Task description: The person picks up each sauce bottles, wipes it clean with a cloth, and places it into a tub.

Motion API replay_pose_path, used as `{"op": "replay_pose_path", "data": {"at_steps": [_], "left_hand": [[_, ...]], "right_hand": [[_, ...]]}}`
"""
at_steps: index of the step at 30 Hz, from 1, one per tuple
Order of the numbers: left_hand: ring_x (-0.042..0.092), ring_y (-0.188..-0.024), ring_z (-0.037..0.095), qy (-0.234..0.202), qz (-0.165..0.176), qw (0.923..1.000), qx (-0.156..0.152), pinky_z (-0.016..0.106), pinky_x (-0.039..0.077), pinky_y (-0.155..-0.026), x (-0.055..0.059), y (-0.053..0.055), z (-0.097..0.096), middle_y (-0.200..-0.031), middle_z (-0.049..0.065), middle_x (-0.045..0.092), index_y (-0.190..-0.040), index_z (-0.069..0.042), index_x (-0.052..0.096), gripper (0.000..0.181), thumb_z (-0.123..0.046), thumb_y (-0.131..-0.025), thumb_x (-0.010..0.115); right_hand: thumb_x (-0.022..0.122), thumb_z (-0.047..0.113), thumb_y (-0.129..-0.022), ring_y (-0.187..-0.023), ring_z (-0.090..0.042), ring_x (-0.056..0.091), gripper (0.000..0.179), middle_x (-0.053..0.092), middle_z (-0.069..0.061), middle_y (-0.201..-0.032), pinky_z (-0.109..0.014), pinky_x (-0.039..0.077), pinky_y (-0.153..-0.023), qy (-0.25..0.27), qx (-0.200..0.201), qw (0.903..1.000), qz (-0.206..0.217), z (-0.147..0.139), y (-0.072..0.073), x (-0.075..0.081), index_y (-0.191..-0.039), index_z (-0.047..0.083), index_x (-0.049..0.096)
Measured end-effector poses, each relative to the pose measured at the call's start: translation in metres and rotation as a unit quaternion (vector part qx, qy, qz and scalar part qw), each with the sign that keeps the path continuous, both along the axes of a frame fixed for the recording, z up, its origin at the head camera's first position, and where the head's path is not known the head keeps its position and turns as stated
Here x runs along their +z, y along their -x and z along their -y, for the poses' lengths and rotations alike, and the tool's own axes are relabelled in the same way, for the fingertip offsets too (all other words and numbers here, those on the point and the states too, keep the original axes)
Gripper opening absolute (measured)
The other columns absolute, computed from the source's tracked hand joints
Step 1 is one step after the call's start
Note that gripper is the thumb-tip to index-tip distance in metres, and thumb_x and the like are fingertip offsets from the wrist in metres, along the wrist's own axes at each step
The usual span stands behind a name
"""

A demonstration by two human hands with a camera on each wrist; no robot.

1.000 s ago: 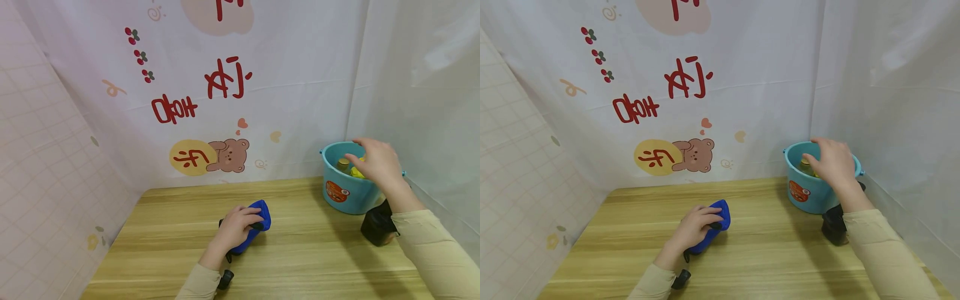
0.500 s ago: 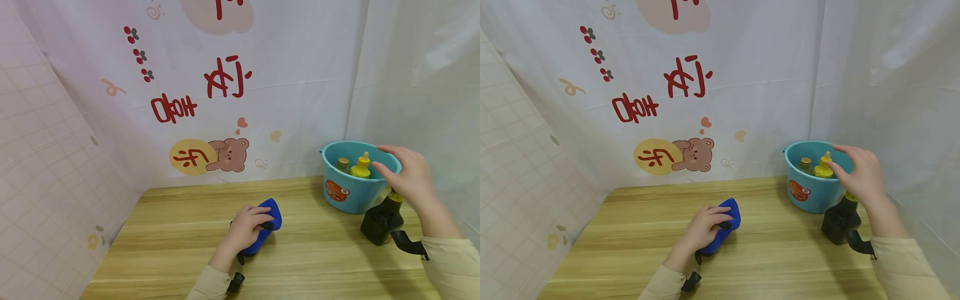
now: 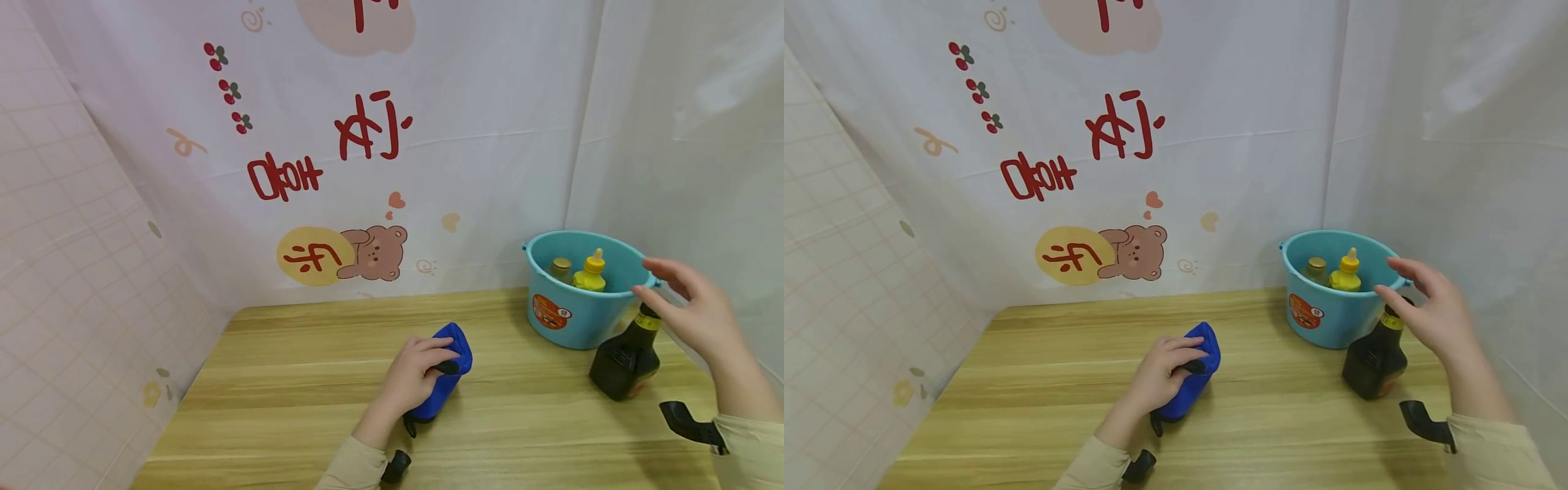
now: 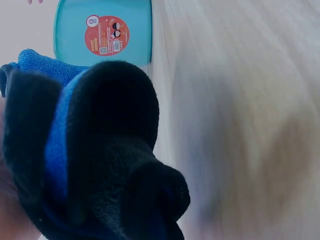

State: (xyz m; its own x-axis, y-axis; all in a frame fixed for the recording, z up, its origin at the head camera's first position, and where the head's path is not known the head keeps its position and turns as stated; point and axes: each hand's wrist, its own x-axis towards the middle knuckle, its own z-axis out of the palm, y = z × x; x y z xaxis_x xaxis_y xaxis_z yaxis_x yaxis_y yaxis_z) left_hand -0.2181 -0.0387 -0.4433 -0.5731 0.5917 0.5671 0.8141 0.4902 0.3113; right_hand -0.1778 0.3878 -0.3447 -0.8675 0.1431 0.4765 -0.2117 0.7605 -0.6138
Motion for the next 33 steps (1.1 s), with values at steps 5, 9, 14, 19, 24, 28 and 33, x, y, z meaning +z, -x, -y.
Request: {"op": "replay_pose_path", "data": {"at_steps": [5, 9, 14, 19, 24, 28, 33], "left_hand": [[0.057, -0.118, 0.024, 0.001, 0.01, 1.0, -0.001, 0.035, 0.046, -0.1, 0.0, -0.004, -0.004, -0.134, 0.001, 0.062, -0.116, -0.017, 0.074, 0.036, 0.002, -0.086, 0.073], [0.057, -0.118, 0.024, 0.001, 0.019, 0.9998, -0.001, 0.035, 0.046, -0.1, 0.001, -0.005, -0.006, -0.134, 0.0, 0.062, -0.117, -0.017, 0.074, 0.035, 0.002, -0.087, 0.072], [0.057, -0.119, 0.023, -0.002, 0.013, 0.9999, -0.006, 0.034, 0.046, -0.1, 0.0, -0.005, -0.008, -0.134, 0.001, 0.062, -0.116, -0.017, 0.074, 0.036, 0.002, -0.086, 0.073], [0.058, -0.117, 0.024, -0.011, -0.008, 0.9998, -0.014, 0.035, 0.046, -0.099, -0.001, -0.005, -0.009, -0.131, 0.004, 0.064, -0.115, -0.016, 0.075, 0.036, 0.003, -0.084, 0.074], [0.058, -0.119, 0.022, -0.01, -0.007, 0.9998, -0.015, 0.033, 0.045, -0.1, -0.003, -0.005, -0.011, -0.131, 0.003, 0.064, -0.115, -0.016, 0.075, 0.035, 0.002, -0.085, 0.074], [0.057, -0.12, 0.021, -0.007, 0.006, 0.9999, -0.012, 0.033, 0.044, -0.101, -0.003, -0.005, -0.011, -0.133, 0.002, 0.063, -0.116, -0.017, 0.075, 0.036, 0.003, -0.085, 0.073], [0.057, -0.12, 0.022, -0.008, 0.012, 0.9999, -0.009, 0.034, 0.044, -0.102, -0.004, -0.006, -0.012, -0.134, 0.002, 0.062, -0.116, -0.016, 0.075, 0.036, 0.003, -0.086, 0.073]], "right_hand": [[0.065, 0.026, -0.097, -0.125, 0.005, 0.039, 0.062, 0.044, -0.023, -0.146, -0.003, 0.028, -0.092, 0.005, -0.002, 0.9999, 0.013, -0.006, -0.004, -0.01, -0.153, 0.013, 0.04], [0.068, 0.025, -0.095, -0.102, 0.02, 0.037, 0.065, 0.053, -0.012, -0.137, 0.001, 0.031, -0.08, 0.007, 0.002, 0.9999, 0.013, -0.01, -0.006, -0.017, -0.152, 0.013, 0.039], [0.07, 0.022, -0.094, -0.097, 0.023, 0.036, 0.066, 0.051, 0.024, -0.121, 0.002, 0.031, -0.075, 0.012, 0.013, 0.9998, 0.004, -0.014, -0.007, -0.025, -0.151, 0.008, 0.04], [0.071, 0.018, -0.093, -0.095, 0.022, 0.04, 0.066, 0.046, 0.035, -0.113, 0.001, 0.034, -0.073, 0.03, 0.024, 0.9993, 0.001, -0.015, -0.008, -0.032, -0.15, 0.004, 0.04], [0.07, 0.026, -0.094, -0.089, 0.022, 0.033, 0.071, 0.051, -0.01, -0.143, -0.005, 0.035, -0.066, 0.023, -0.013, 0.9989, 0.039, -0.016, -0.009, -0.037, -0.152, 0.004, 0.036], [0.07, 0.028, -0.094, -0.09, 0.02, 0.029, 0.071, 0.042, -0.038, -0.138, -0.01, 0.034, -0.063, 0.023, -0.029, 0.9979, 0.054, -0.016, -0.01, -0.04, -0.15, 0.0, 0.037], [0.071, 0.024, -0.093, -0.087, 0.021, 0.038, 0.046, 0.064, 0.005, -0.112, -0.007, 0.038, -0.062, 0.049, -0.021, 0.9976, 0.043, -0.017, -0.012, -0.042, -0.133, 0.009, 0.054]]}}
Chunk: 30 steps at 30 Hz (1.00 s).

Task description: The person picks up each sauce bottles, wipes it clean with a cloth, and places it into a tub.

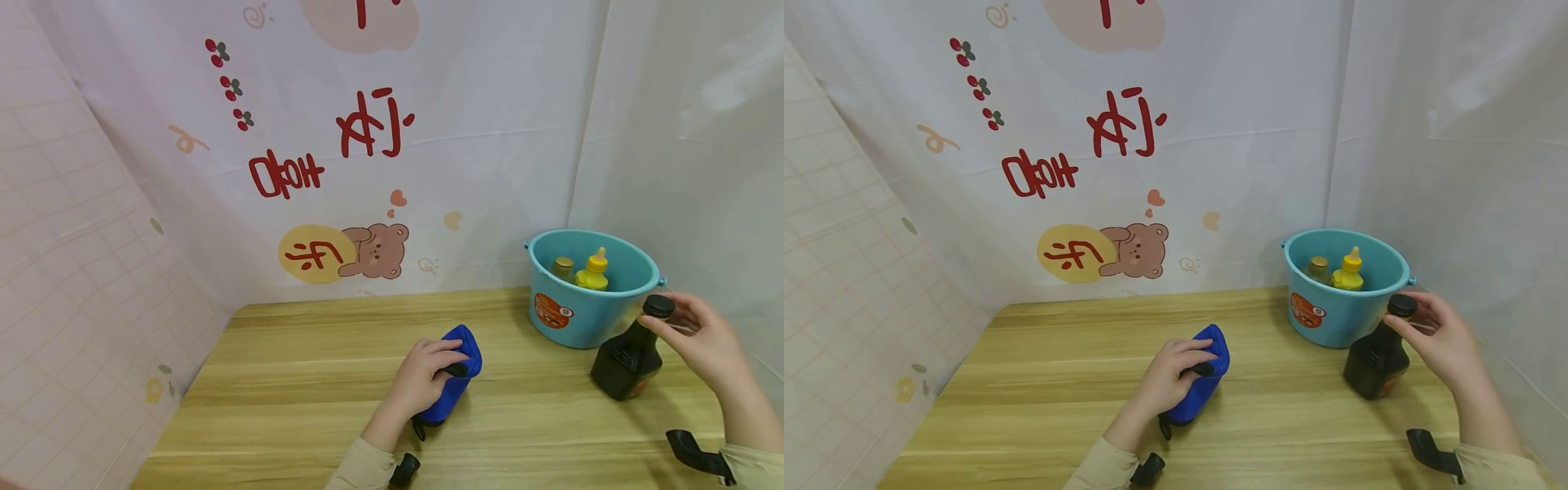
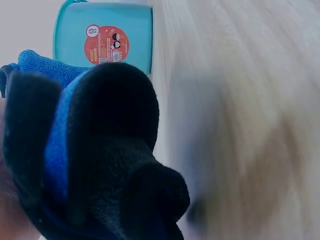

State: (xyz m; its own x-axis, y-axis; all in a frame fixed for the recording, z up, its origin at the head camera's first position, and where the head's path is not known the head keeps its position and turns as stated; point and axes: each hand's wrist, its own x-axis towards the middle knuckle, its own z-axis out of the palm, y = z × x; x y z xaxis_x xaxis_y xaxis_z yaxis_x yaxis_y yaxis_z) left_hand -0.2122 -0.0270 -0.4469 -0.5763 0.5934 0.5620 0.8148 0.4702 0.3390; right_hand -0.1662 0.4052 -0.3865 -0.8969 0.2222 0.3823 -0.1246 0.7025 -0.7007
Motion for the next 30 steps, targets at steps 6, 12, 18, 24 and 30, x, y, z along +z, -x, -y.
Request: {"op": "replay_pose_path", "data": {"at_steps": [6, 12, 18, 24, 30], "left_hand": [[0.056, -0.121, 0.022, -0.001, 0.0, 1.0, 0.0, 0.033, 0.043, -0.102, 0.0, 0.0, -0.001, -0.134, 0.002, 0.062, -0.116, -0.017, 0.075, 0.036, 0.003, -0.086, 0.073], [0.056, -0.12, 0.022, -0.006, 0.006, 1.0, 0.002, 0.032, 0.044, -0.102, 0.001, -0.001, -0.002, -0.134, 0.001, 0.062, -0.116, -0.017, 0.074, 0.037, 0.002, -0.086, 0.073], [0.057, -0.119, 0.023, -0.017, 0.01, 0.9998, 0.003, 0.034, 0.044, -0.102, 0.003, -0.002, -0.002, -0.135, 0.001, 0.062, -0.116, -0.017, 0.074, 0.037, 0.004, -0.086, 0.072], [0.057, -0.119, 0.025, -0.035, 0.008, 0.9993, 0.005, 0.036, 0.046, -0.1, 0.004, -0.001, -0.001, -0.134, 0.002, 0.062, -0.116, -0.016, 0.074, 0.037, 0.005, -0.086, 0.071], [0.057, -0.12, 0.027, -0.061, 0.007, 0.9981, 0.006, 0.037, 0.047, -0.099, 0.006, 0.0, -0.001, -0.135, 0.004, 0.061, -0.116, -0.016, 0.074, 0.038, 0.006, -0.086, 0.071]], "right_hand": [[0.072, 0.02, -0.093, -0.083, 0.021, 0.046, 0.026, 0.049, 0.04, -0.091, -0.005, 0.039, -0.063, 0.022, 0.004, 0.9996, -0.017, 0.0, -0.002, 0.0, -0.109, 0.029, 0.053], [0.072, 0.023, -0.092, -0.083, 0.022, 0.042, 0.025, 0.047, 0.042, -0.089, -0.007, 0.036, -0.061, 0.0, -0.027, 0.9993, -0.027, 0.004, -0.004, -0.001, -0.112, 0.016, 0.059], [0.072, 0.023, -0.092, -0.082, 0.025, 0.039, 0.046, 0.043, 0.046, -0.088, -0.007, 0.035, -0.061, -0.029, -0.049, 0.9972, -0.049, 0.009, -0.005, -0.001, -0.122, -0.008, 0.057], [0.076, 0.018, -0.089, -0.081, 0.027, 0.043, 0.039, 0.047, 0.046, -0.086, -0.005, 0.036, -0.061, -0.027, -0.045, 0.9956, -0.077, 0.015, -0.005, -0.002, -0.119, -0.003, 0.062], [0.078, 0.005, -0.085, -0.081, 0.022, 0.053, 0.032, 0.058, 0.037, -0.086, -0.003, 0.041, -0.065, -0.003, 0.011, 0.9926, -0.121, 0.031, 0.002, 0.001, -0.115, 0.002, 0.068]]}}
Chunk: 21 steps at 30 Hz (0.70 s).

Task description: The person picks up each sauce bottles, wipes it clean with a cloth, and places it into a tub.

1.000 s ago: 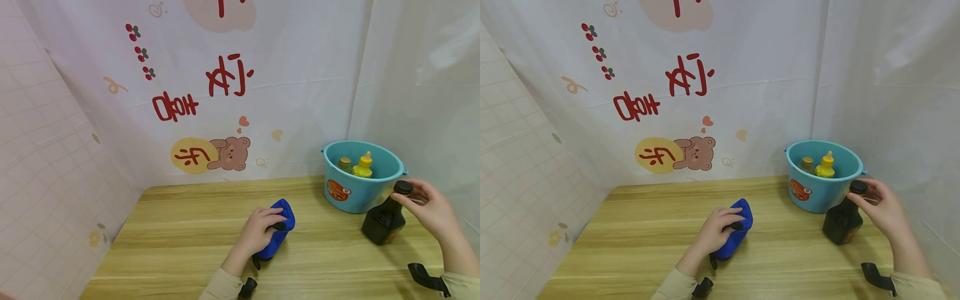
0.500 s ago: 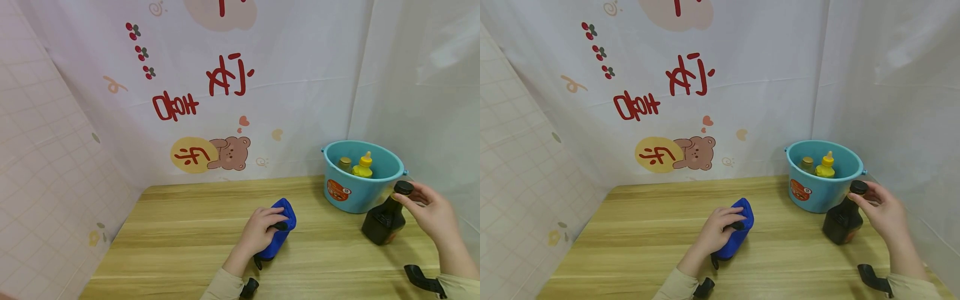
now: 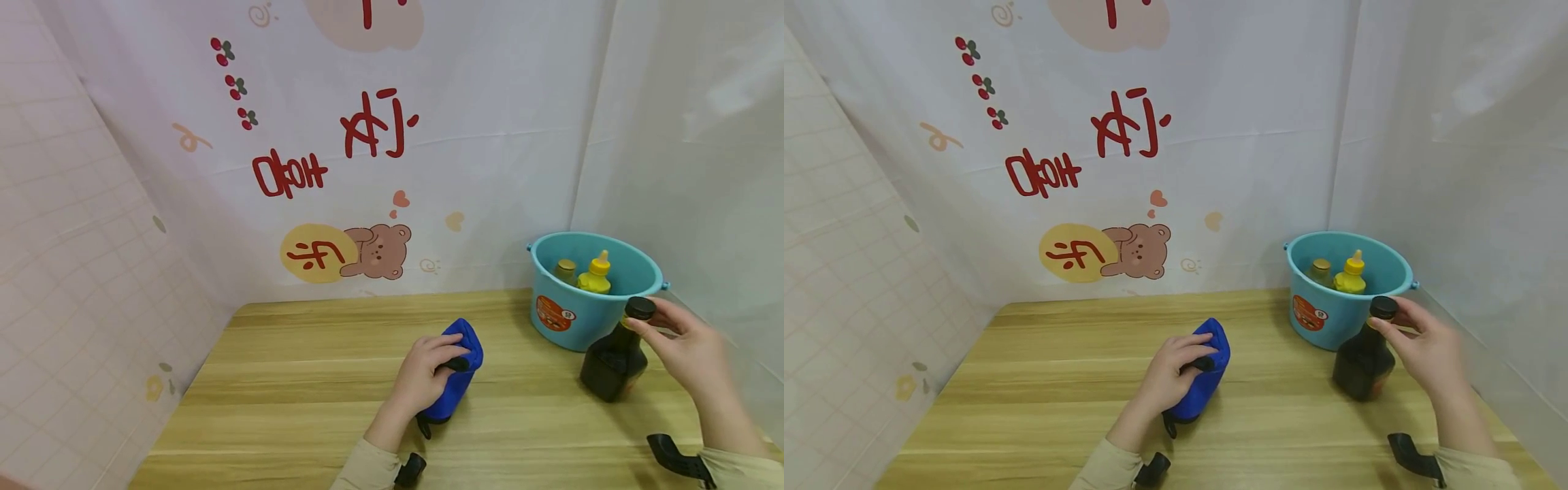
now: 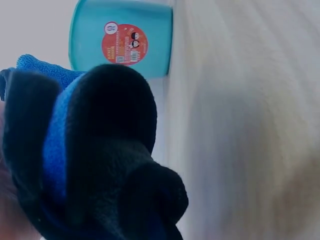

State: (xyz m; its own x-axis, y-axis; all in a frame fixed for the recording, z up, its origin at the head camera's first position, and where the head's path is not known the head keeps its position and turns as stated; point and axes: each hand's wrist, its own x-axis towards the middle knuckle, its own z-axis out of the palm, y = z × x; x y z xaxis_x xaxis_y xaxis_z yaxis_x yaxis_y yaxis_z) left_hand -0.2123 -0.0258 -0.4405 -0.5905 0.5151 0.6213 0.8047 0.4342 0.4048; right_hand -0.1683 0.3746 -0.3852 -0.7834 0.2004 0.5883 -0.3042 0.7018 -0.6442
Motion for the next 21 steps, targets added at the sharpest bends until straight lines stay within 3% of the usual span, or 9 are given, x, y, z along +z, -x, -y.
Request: {"op": "replay_pose_path", "data": {"at_steps": [5, 13, 21], "left_hand": [[0.058, -0.118, 0.026, -0.029, -0.017, 0.9993, 0.013, 0.038, 0.048, -0.098, 0.005, 0.001, 0.001, -0.132, 0.004, 0.063, -0.114, -0.015, 0.075, 0.039, 0.008, -0.084, 0.072], [0.058, -0.117, 0.026, -0.052, -0.037, 0.9977, 0.023, 0.039, 0.048, -0.097, 0.015, 0.001, 0.004, -0.13, 0.003, 0.064, -0.114, -0.015, 0.075, 0.04, 0.008, -0.082, 0.072], [0.059, -0.117, 0.027, -0.079, -0.046, 0.9954, 0.031, 0.041, 0.049, -0.097, 0.023, 0.005, 0.014, -0.129, 0.004, 0.065, -0.113, -0.014, 0.076, 0.043, 0.012, -0.079, 0.071]], "right_hand": [[0.078, 0.0, -0.083, -0.082, 0.019, 0.057, 0.034, 0.061, 0.034, -0.088, -0.003, 0.044, -0.07, 0.007, 0.04, 0.9988, -0.027, 0.022, 0.009, 0.003, -0.115, -0.002, 0.067], [0.078, -0.003, -0.082, -0.085, 0.013, 0.059, 0.035, 0.065, 0.026, -0.092, -0.006, 0.048, -0.071, 0.008, 0.101, 0.9942, -0.034, 0.062, 0.027, 0.003, -0.115, -0.003, 0.067], [0.076, -0.009, -0.08, -0.082, 0.004, 0.065, 0.042, 0.073, -0.008, -0.095, -0.012, 0.052, -0.067, 0.01, 0.188, 0.9813, -0.039, 0.104, 0.045, 0.001, -0.12, -0.003, 0.066]]}}
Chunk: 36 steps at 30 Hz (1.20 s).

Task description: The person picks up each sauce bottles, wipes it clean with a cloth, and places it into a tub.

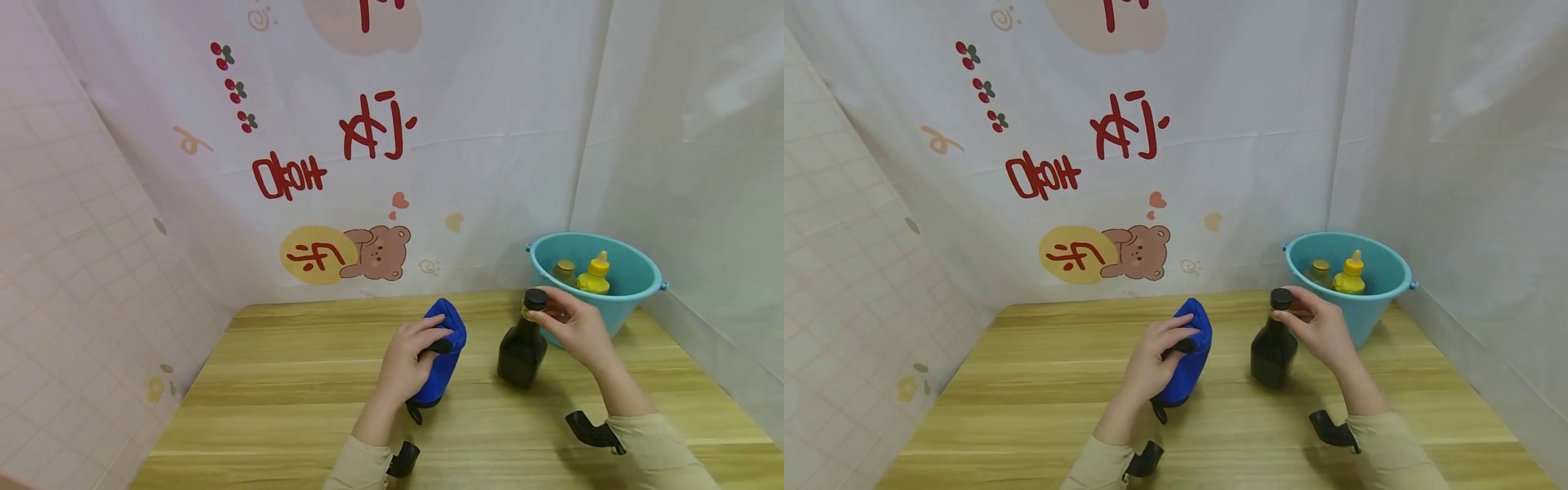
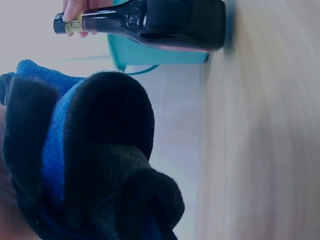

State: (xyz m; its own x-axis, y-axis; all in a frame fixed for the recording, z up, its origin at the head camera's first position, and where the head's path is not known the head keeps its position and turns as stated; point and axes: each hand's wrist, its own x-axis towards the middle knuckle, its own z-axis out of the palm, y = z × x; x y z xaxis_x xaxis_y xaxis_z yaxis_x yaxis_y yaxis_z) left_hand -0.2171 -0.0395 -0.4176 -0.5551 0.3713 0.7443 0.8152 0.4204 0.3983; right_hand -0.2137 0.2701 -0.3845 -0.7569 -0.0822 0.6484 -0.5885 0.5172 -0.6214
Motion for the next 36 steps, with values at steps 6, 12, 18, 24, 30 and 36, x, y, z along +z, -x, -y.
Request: {"op": "replay_pose_path", "data": {"at_steps": [6, 12, 18, 24, 30, 36], "left_hand": [[0.057, -0.12, 0.025, -0.01, 0.014, 0.9998, 0.011, 0.041, 0.047, -0.1, 0.005, 0.004, 0.01, -0.13, 0.002, 0.064, -0.113, -0.014, 0.076, 0.043, 0.013, -0.08, 0.071], [0.057, -0.12, 0.025, -0.01, 0.029, 0.9994, 0.015, 0.042, 0.047, -0.1, 0.007, 0.007, 0.019, -0.132, 0.0, 0.064, -0.115, -0.016, 0.076, 0.045, 0.013, -0.08, 0.071], [0.056, -0.12, 0.026, -0.02, 0.039, 0.9986, 0.031, 0.046, 0.047, -0.098, 0.005, 0.008, 0.028, -0.131, 0.001, 0.064, -0.114, -0.015, 0.076, 0.046, 0.014, -0.078, 0.072], [0.057, -0.12, 0.028, -0.021, 0.043, 0.9978, 0.044, 0.047, 0.047, -0.098, 0.003, 0.011, 0.034, -0.13, 0.002, 0.065, -0.113, -0.015, 0.076, 0.044, 0.014, -0.08, 0.072], [0.056, -0.12, 0.031, -0.015, 0.04, 0.9974, 0.058, 0.048, 0.047, -0.098, 0.004, 0.013, 0.039, -0.13, 0.003, 0.065, -0.112, -0.014, 0.076, 0.043, 0.014, -0.079, 0.072], [0.056, -0.12, 0.03, -0.014, 0.051, 0.9963, 0.068, 0.048, 0.047, -0.098, 0.005, 0.013, 0.045, -0.132, 0.002, 0.064, -0.113, -0.015, 0.076, 0.042, 0.012, -0.081, 0.072]], "right_hand": [[0.074, -0.007, -0.083, -0.088, 0.004, 0.064, 0.04, 0.072, -0.016, -0.098, -0.012, 0.052, -0.073, -0.004, 0.037, 0.9993, 0.009, 0.028, 0.012, 0.0, -0.122, -0.001, 0.065], [0.073, -0.005, -0.085, -0.09, -0.003, 0.066, 0.041, 0.072, -0.015, -0.1, -0.017, 0.054, -0.074, -0.009, 0.07, 0.9974, 0.014, 0.051, 0.024, -0.005, -0.124, -0.002, 0.063], [0.071, -0.004, -0.087, -0.096, -0.024, 0.068, 0.043, 0.07, -0.018, -0.107, -0.028, 0.058, -0.077, -0.005, 0.105, 0.9939, 0.034, 0.07, 0.029, -0.009, -0.128, -0.007, 0.059], [0.069, -0.005, -0.088, -0.1, -0.035, 0.067, 0.042, 0.068, -0.021, -0.111, -0.033, 0.058, -0.079, -0.003, 0.136, 0.9898, 0.041, 0.084, 0.036, -0.012, -0.129, -0.009, 0.058], [0.067, -0.005, -0.09, -0.101, -0.036, 0.066, 0.041, 0.067, -0.022, -0.113, -0.035, 0.058, -0.08, -0.001, 0.159, 0.9857, 0.056, 0.095, 0.041, -0.011, -0.129, -0.009, 0.057], [0.065, -0.007, -0.091, -0.102, -0.038, 0.065, 0.04, 0.066, -0.024, -0.112, -0.037, 0.058, -0.081, -0.003, 0.177, 0.9822, 0.061, 0.107, 0.047, -0.01, -0.129, -0.011, 0.055]]}}
